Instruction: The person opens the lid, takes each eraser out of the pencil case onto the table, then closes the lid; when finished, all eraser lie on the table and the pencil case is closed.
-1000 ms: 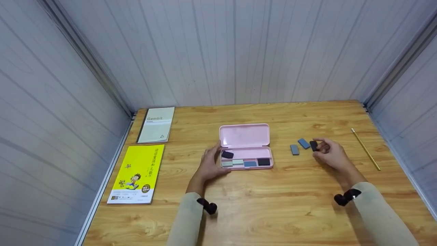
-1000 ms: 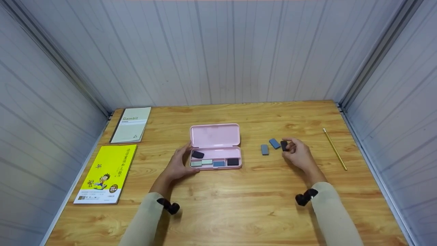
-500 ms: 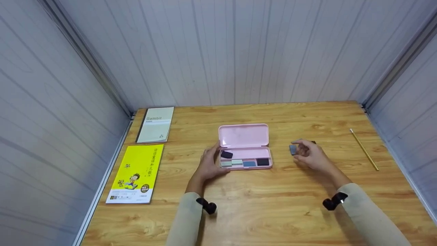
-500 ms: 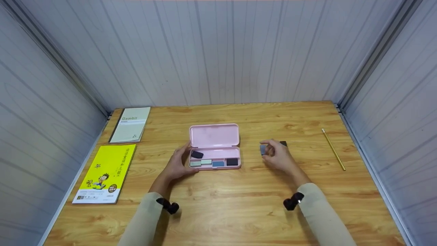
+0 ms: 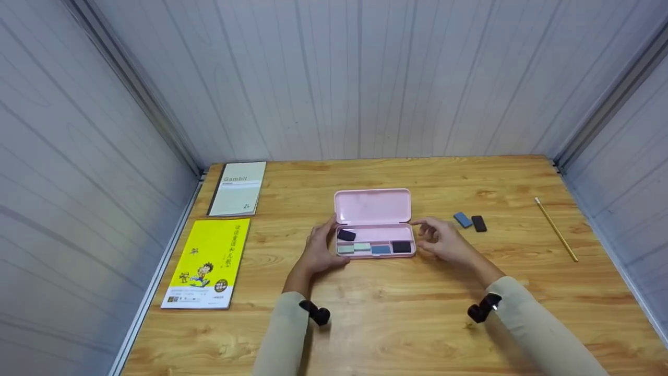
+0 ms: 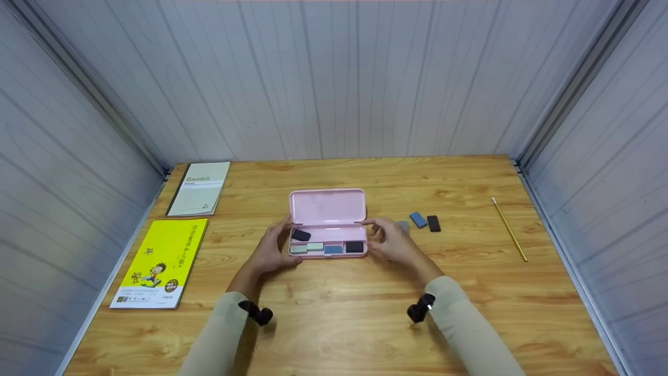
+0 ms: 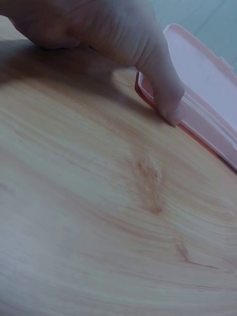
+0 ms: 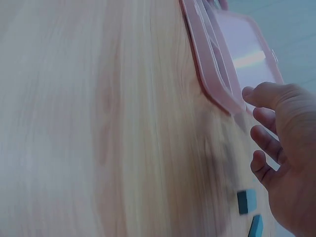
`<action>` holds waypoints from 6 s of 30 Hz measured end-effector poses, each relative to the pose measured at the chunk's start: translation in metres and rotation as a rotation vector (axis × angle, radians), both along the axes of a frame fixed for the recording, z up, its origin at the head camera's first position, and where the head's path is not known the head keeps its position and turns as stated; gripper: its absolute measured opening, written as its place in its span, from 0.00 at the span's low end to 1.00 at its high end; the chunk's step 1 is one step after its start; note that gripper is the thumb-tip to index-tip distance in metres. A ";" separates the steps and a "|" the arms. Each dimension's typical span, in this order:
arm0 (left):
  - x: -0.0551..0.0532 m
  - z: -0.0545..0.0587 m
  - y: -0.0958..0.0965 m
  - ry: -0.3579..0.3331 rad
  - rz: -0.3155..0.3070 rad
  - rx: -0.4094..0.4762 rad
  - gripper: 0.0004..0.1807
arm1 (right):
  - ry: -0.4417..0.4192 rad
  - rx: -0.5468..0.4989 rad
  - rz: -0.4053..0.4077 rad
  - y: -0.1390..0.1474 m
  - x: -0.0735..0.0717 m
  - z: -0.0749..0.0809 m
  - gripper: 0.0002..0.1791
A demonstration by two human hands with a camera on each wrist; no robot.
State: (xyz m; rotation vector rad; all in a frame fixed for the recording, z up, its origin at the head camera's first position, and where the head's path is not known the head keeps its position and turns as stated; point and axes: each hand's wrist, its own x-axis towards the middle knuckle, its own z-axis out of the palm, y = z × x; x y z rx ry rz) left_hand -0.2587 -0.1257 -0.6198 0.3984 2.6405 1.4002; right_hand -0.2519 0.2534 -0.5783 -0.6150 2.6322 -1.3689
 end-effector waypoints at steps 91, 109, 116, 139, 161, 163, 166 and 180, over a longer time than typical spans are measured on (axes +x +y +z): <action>0.002 0.000 0.001 0.078 0.006 0.013 0.69 | 0.071 -0.059 0.011 -0.160 -0.048 -0.062 0.26; 0.002 0.000 0.001 0.041 0.008 0.027 0.70 | -0.123 -0.396 -0.086 -0.155 -0.028 -0.022 0.29; 0.002 0.000 0.000 0.041 0.004 0.013 0.71 | -0.155 -0.442 -0.056 -0.153 -0.030 -0.020 0.30; 0.003 0.001 0.001 0.006 0.007 0.001 0.70 | -0.159 -0.456 -0.057 -0.118 -0.023 -0.006 0.31; 0.003 0.004 0.000 -0.016 -0.002 0.017 0.70 | -0.225 -0.382 -0.150 -0.036 -0.011 -0.005 0.31; 0.003 0.004 0.000 -0.013 -0.002 0.016 0.70 | -0.207 -0.375 -0.154 -0.028 -0.010 -0.005 0.31; 0.002 0.003 0.000 -0.017 -0.005 0.007 0.71 | -0.182 -0.346 -0.168 -0.016 -0.008 -0.006 0.31; 0.002 0.003 0.001 -0.026 -0.012 -0.025 0.70 | -0.083 -0.284 -0.227 0.042 0.003 -0.007 0.30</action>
